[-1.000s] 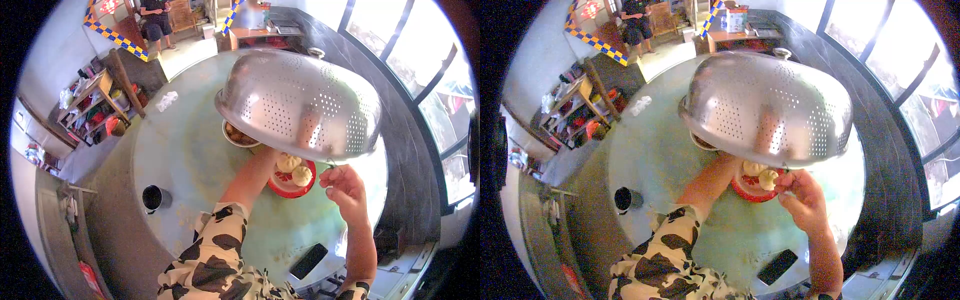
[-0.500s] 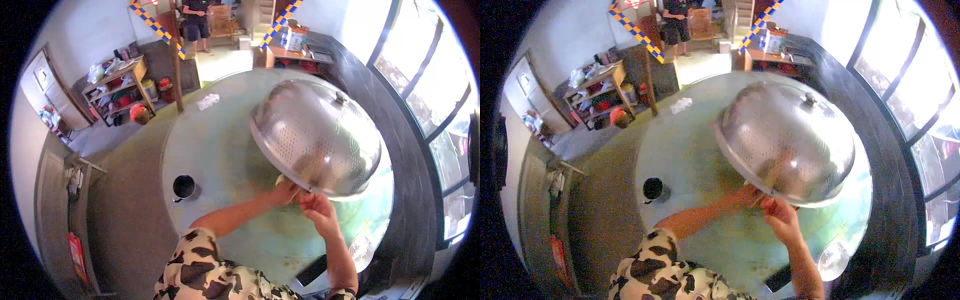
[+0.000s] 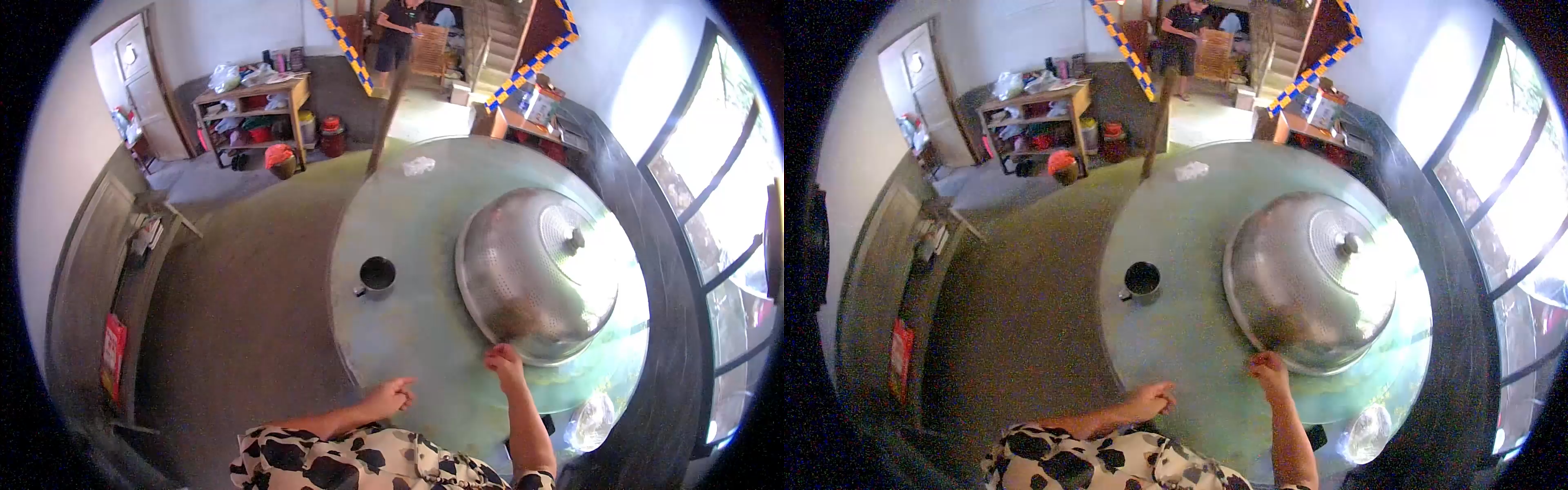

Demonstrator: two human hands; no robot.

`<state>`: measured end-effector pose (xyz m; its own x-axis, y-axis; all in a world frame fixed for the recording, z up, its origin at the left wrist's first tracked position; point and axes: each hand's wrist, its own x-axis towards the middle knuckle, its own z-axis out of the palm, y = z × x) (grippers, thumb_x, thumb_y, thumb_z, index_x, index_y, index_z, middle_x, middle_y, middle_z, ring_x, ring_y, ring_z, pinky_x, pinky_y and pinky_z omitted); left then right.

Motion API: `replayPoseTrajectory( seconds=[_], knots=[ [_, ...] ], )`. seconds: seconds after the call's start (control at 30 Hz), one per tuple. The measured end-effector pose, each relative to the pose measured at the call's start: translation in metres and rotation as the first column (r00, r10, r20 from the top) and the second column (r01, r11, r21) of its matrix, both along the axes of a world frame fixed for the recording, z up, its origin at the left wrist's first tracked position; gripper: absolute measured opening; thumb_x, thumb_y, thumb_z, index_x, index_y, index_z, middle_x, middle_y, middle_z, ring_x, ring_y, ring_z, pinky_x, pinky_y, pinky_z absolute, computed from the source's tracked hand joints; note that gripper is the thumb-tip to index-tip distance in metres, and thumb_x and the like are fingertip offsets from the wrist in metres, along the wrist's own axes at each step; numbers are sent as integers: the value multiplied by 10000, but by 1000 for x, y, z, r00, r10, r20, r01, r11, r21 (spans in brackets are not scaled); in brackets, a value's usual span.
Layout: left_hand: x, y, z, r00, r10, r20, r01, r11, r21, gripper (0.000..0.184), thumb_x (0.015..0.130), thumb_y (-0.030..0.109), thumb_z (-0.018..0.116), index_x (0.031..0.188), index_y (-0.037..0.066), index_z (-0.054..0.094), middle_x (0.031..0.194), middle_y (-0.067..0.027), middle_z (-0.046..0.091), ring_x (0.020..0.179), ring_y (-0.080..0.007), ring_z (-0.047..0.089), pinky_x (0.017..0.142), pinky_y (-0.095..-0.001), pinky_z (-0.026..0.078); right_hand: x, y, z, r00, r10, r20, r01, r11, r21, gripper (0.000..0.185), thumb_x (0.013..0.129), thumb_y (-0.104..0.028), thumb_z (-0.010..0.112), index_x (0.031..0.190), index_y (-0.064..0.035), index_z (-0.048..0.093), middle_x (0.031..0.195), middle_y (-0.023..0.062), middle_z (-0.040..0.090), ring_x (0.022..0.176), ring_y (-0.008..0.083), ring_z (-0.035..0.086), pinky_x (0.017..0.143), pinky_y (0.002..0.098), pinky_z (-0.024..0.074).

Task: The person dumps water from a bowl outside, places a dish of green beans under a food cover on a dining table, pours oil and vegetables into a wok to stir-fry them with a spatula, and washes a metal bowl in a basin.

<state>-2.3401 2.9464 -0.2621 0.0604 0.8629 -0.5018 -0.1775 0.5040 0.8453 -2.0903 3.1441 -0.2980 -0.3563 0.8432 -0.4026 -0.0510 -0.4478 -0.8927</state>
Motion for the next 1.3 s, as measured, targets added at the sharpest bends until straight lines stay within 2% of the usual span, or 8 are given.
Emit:
replayPoseTrajectory(
  seconds=[0.23, 0.33, 0.47, 0.6, 0.8, 0.9, 1.03, 1.3],
  knots=[
    [9, -28, 27, 998, -48, -31, 53, 983, 176, 381, 927, 105, 442, 1293, 14, 392, 900, -71, 586, 797, -141, 564, 708, -288, 486, -9, -37, 19, 955, -244, 168, 258, 963, -71, 549, 771, -3, 497, 1287, -60, 321, 738, 124, 588, 506, 152, 508, 466, 283, 440],
    [11, -52, 19, 993, 100, 64, -111, 975, 192, 304, 945, 145, 423, 1211, 9, 475, 849, -48, 593, 734, -112, 564, 654, -264, 482, -25, -60, 0, 961, -207, 182, 157, 954, 254, 542, 799, 2, 468, 1304, -87, 292, 693, 127, 590, 440, 135, 467, 419, 271, 412],
    [15, -99, 19, 960, 279, 37, -281, 951, 127, 280, 956, 167, 401, 1150, 9, 528, 839, -42, 599, 737, -103, 577, 646, -255, 493, -82, -114, 51, 936, 353, 8, -349, 922, 165, 362, 844, 47, 391, 1188, -53, 335, 802, 167, 620, 522, 152, 557, 488, 272, 459],
    [27, -138, 25, 927, 373, 46, -375, 922, 94, 282, 965, 162, 372, 1146, 13, 529, 870, -51, 611, 767, -113, 585, 696, -258, 500, -120, -173, 52, 815, 552, -177, -557, 830, 23, 249, 853, 63, 371, 1080, -38, 355, 931, 192, 607, 636, 196, 615, 578, 305, 502],
    [6, -223, 76, 834, 544, -92, -508, 822, 258, 317, 936, 33, 342, 1232, 20, 454, 965, -80, 602, 840, -140, 582, 787, -294, 492, -163, -264, 63, 510, 851, 125, -822, 439, 362, 178, 840, 13, 440, 1011, -35, 426, 886, 132, 600, 755, 177, 599, 664, 314, 494],
    [8, -297, 64, 668, 696, 264, -738, 572, 359, 347, 903, -23, 329, 1222, 15, 459, 994, -82, 590, 885, -147, 567, 796, -288, 476, -188, -320, 88, 297, 797, 525, -892, 35, 451, 148, 826, -68, 538, 959, -44, 479, 824, 117, 594, 767, 165, 591, 687, 314, 480],
    [14, -414, 149, 526, 846, -89, -741, 507, 440, 416, 832, -87, 337, 1220, 0, 457, 1004, -89, 584, 899, -155, 559, 766, -271, 453, -230, -430, 143, 62, 905, 422, -866, -161, 473, 180, 898, -189, 500, 996, -37, 491, 857, 99, 602, 777, 170, 608, 687, 293, 489],
    [50, -665, 209, -31, 999, -44, -952, -16, 307, 385, 816, -1, 464, 1201, -5, 486, 900, -48, 598, 796, -101, 549, 692, -244, 462, -294, -673, 196, -509, 838, 197, -804, -545, 240, 177, 847, 34, 414, 1004, 5, 490, 935, 105, 596, 755, 158, 607, 675, 274, 507]
  ],
)
